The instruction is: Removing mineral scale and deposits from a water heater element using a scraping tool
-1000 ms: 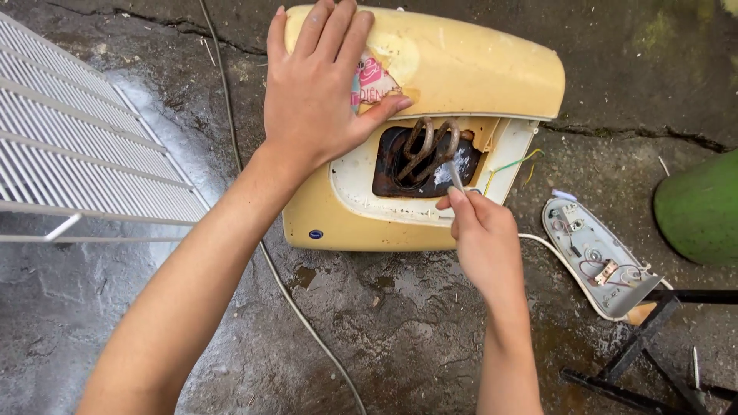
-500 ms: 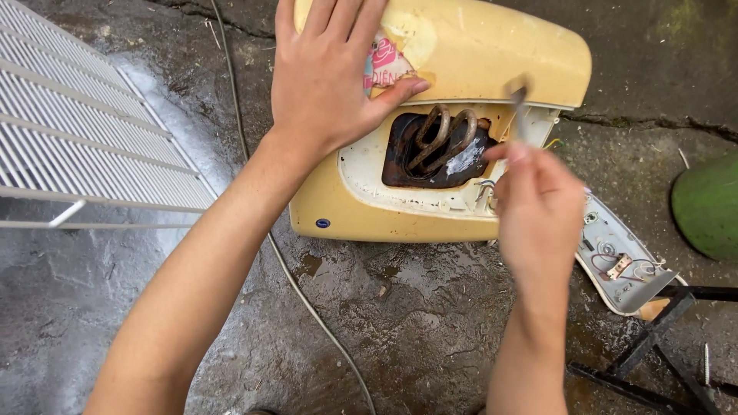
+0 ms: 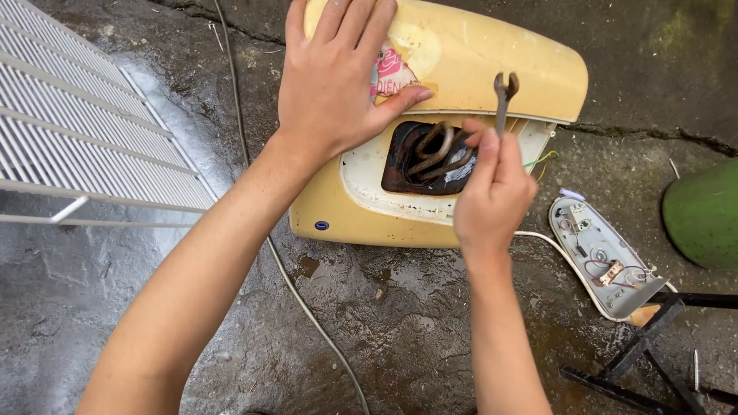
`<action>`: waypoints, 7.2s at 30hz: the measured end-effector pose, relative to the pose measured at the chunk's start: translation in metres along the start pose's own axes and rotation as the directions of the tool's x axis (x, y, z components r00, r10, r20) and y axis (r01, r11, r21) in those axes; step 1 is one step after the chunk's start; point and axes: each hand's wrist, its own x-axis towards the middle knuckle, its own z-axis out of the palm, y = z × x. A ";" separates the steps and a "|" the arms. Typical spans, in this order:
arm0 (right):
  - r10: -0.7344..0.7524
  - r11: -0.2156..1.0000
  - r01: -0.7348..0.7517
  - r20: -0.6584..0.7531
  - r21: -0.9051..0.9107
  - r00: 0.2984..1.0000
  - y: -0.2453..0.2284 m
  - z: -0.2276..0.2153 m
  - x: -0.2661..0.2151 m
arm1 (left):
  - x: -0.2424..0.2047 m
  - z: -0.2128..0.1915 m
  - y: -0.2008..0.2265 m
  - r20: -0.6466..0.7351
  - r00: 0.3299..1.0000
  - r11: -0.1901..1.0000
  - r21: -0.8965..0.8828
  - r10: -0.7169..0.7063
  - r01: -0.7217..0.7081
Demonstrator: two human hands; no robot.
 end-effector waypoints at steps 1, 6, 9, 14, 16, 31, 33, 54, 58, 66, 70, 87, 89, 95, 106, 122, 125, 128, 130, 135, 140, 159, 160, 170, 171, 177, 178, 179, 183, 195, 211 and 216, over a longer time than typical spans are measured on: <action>0.001 1.000 -0.001 -0.001 -0.003 1.000 -0.008 0.000 -0.006 | -0.001 0.000 0.000 0.000 1.000 1.000 -0.003 0.001 -0.001; 0.071 0.997 -0.071 0.018 -0.026 0.997 -0.026 -0.004 -0.013 | -0.004 -0.007 0.001 -0.017 0.999 0.999 -0.028 0.037 -0.038; 0.001 0.998 0.003 0.071 -0.058 0.997 -0.027 -0.008 -0.019 | -0.007 -0.005 0.002 -0.004 1.000 0.998 -0.057 0.015 -0.016; -0.066 0.991 0.087 0.188 -0.106 0.980 -0.016 -0.012 -0.006 | -0.002 -0.004 -0.001 -0.048 0.999 0.999 -0.044 0.023 -0.026; -0.085 0.982 0.121 0.233 -0.146 0.969 -0.008 -0.017 0.007 | 0.003 -0.003 -0.004 -0.056 0.998 0.998 -0.051 0.032 -0.035; -0.336 0.889 0.452 0.566 -0.073 0.753 0.038 -0.031 -0.016 | -0.010 -0.009 0.007 -0.041 0.999 1.000 0.016 0.020 -0.019; -0.360 0.874 0.474 0.515 -0.105 0.778 0.025 -0.031 -0.016 | -0.010 -0.004 0.006 -0.034 0.999 0.996 0.090 0.017 -0.014; -0.173 0.954 0.090 0.281 0.285 0.944 0.082 -0.060 -0.003 | 0.009 0.030 -0.021 -0.065 0.998 1.000 0.010 -0.015 0.015; 0.034 0.967 0.155 0.702 -0.203 0.711 0.084 -0.038 -0.003 | 0.014 0.022 -0.022 -0.033 0.999 1.000 -0.017 -0.007 0.007; 0.078 0.941 0.193 0.736 -0.277 0.673 0.072 -0.044 0.009 | 0.012 0.017 -0.015 -0.049 0.999 1.000 -0.002 0.010 -0.010; -0.051 0.993 -0.018 0.570 0.114 0.820 0.077 -0.051 0.018 | 0.009 0.016 -0.012 -0.023 1.000 1.000 -0.020 -0.004 0.003; 0.066 0.970 -0.161 0.440 0.182 0.895 0.070 -0.060 0.036 | 0.007 0.018 -0.014 -0.032 0.999 1.000 0.015 0.006 -0.006; 0.171 0.980 -0.060 0.661 -0.188 0.731 0.061 -0.052 0.030 | 0.006 0.018 -0.012 -0.029 1.000 1.000 0.013 0.001 -0.001; 0.118 0.988 -0.156 0.576 0.016 0.809 0.057 -0.055 0.026 | 0.006 0.018 -0.013 -0.029 1.000 1.000 0.021 0.000 0.001; 0.304 0.925 -0.380 0.607 -0.003 0.734 0.052 -0.045 0.029 | 0.007 0.023 -0.017 -0.043 0.999 1.000 0.028 -0.005 0.006; 0.343 0.912 -0.410 0.521 0.014 0.782 0.067 -0.007 0.021 | 0.009 0.018 -0.011 -0.005 1.000 1.000 0.019 -0.004 0.004; 0.321 0.919 -0.392 0.512 0.034 0.797 0.071 -0.003 0.027 | 0.013 0.022 -0.015 -0.004 1.000 0.999 0.043 0.002 -0.001; 0.307 0.922 -0.385 0.527 0.044 0.793 0.068 -0.002 0.020 | 0.007 0.029 -0.017 0.007 1.000 0.998 0.056 -0.007 0.007; 0.267 0.933 -0.354 0.525 0.070 0.808 0.068 0.006 0.022 | 0.012 0.025 -0.019 -0.010 1.000 0.997 0.074 0.002 -0.001; 0.302 0.928 -0.370 0.499 0.041 0.813 0.064 0.017 0.011 | 0.008 0.025 -0.018 -0.038 0.999 0.998 0.062 0.031 -0.029; 0.275 0.919 -0.377 0.494 0.118 0.825 0.066 0.004 0.020 | 0.008 0.030 -0.022 -0.025 1.000 0.999 0.050 0.002 0.000; 0.327 0.825 -0.487 0.459 0.288 0.826 0.109 -0.091 0.018 | 0.008 0.009 -0.005 -0.019 0.998 0.998 0.013 0.065 -0.065; 0.326 0.824 -0.486 0.459 0.290 0.826 0.110 -0.092 0.017 | 0.008 0.007 -0.002 -0.019 0.998 0.998 0.016 0.066 -0.066; 0.311 0.835 -0.466 0.448 0.293 0.838 0.117 -0.091 0.010 | -0.007 -0.006 0.010 0.021 1.000 1.000 0.007 0.007 -0.007; 0.315 0.852 -0.456 0.443 0.258 0.839 0.117 -0.092 0.009 | -0.008 -0.008 0.011 0.019 1.000 1.000 0.002 0.004 -0.004; 0.345 0.854 -0.462 0.406 0.237 0.846 0.121 -0.089 0.008 | -0.013 -0.006 0.010 0.042 0.999 0.999 0.020 -0.028 0.027; 0.343 0.854 -0.462 0.409 0.239 0.846 0.120 -0.086 0.009 | -0.014 -0.006 0.009 0.043 0.999 0.999 0.023 -0.031 0.030; 0.357 0.844 -0.477 0.407 0.244 0.841 0.119 -0.083 0.010 | -0.014 -0.007 0.009 0.029 0.999 1.000 0.005 -0.027 0.027; 0.386 0.819 -0.504 0.388 0.273 0.837 0.116 -0.072 0.015 | -0.012 -0.003 0.004 0.012 1.000 0.999 0.030 -0.020 0.020; 0.296 0.845 -0.478 0.535 0.239 0.791 0.133 -0.071 0.006 | -0.002 0.025 -0.006 0.041 0.999 0.990 0.137 0.008 -0.014; 0.009 0.998 -0.035 0.452 0.048 0.892 0.137 -0.049 -0.022 | -0.061 0.056 0.089 0.395 0.898 0.977 0.005 0.195 -0.214; -0.098 0.994 0.069 0.385 0.090 0.918 0.133 -0.049 -0.011 | -0.043 0.048 0.090 0.777 0.602 0.930 0.062 0.183 -0.363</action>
